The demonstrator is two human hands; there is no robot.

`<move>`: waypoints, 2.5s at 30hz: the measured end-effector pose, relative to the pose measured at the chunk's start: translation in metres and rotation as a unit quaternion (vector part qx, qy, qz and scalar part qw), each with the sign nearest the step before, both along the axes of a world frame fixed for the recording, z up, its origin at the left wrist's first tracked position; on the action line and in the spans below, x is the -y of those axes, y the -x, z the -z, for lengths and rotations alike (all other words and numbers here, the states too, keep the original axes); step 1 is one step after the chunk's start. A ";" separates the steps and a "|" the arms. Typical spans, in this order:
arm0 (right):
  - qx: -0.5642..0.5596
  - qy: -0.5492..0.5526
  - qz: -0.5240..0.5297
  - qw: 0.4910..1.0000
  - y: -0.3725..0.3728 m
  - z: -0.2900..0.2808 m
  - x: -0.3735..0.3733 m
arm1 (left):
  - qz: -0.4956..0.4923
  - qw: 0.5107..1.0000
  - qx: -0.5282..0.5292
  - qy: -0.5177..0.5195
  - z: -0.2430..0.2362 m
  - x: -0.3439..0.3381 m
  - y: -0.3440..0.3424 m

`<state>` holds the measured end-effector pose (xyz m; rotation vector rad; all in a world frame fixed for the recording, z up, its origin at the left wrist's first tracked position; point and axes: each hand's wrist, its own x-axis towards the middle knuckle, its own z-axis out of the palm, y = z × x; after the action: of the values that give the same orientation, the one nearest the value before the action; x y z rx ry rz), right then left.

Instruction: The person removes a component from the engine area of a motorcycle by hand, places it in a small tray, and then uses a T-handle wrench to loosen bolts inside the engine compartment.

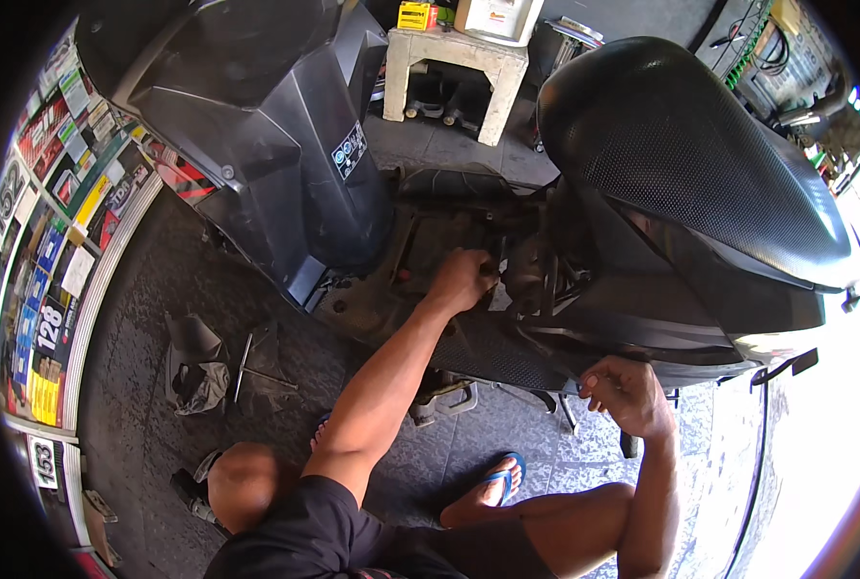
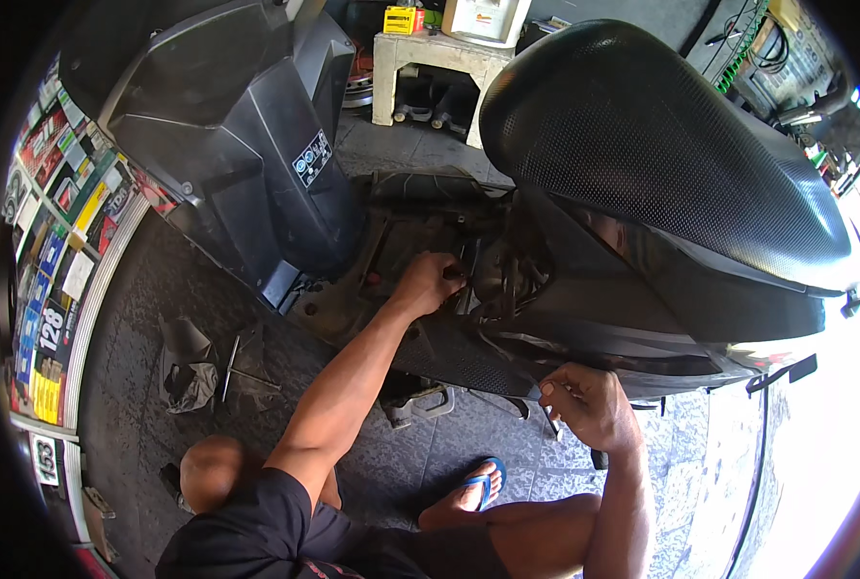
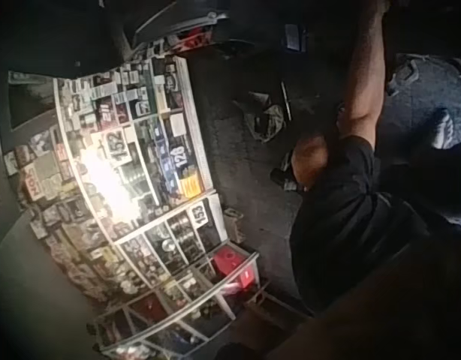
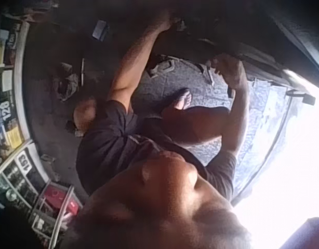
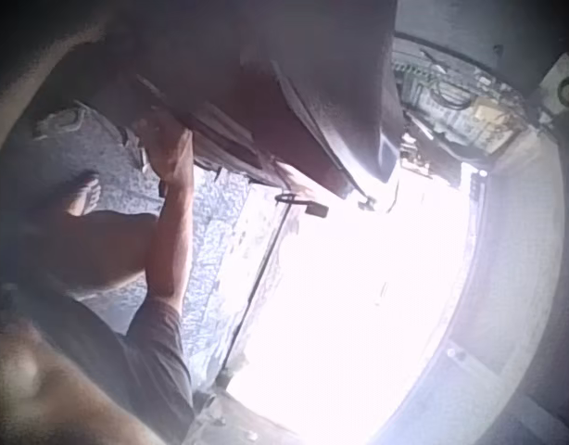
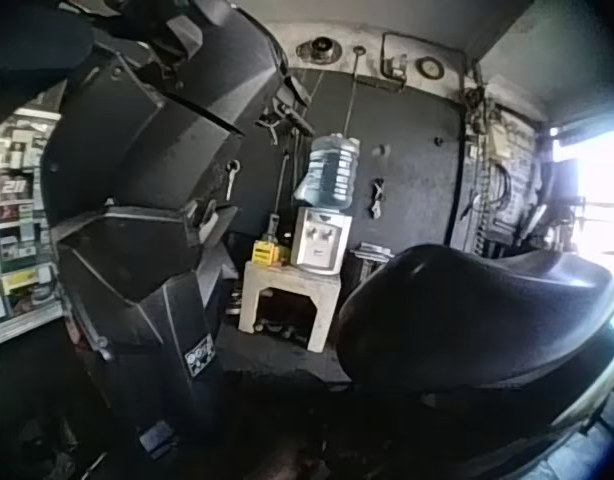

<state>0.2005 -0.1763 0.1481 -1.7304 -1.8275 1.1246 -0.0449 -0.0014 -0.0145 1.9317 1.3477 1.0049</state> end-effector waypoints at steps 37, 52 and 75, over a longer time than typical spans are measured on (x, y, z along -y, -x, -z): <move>0.033 -0.030 -0.023 0.999 0.000 -0.002 0.001 | 0.102 0.992 -0.055 0.043 -0.005 -0.034 0.004; 0.080 -0.070 -0.043 0.993 -0.001 0.006 0.003 | 0.143 0.978 -0.150 -0.014 0.016 -0.046 0.008; 0.129 -0.086 -0.036 0.987 -0.002 0.016 0.001 | 0.114 0.964 -0.238 0.031 -0.003 -0.032 -0.007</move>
<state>0.2021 -0.1770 0.1324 -1.7871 -2.0868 0.7689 -0.0384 0.0303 -0.0113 2.3061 1.3363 0.3931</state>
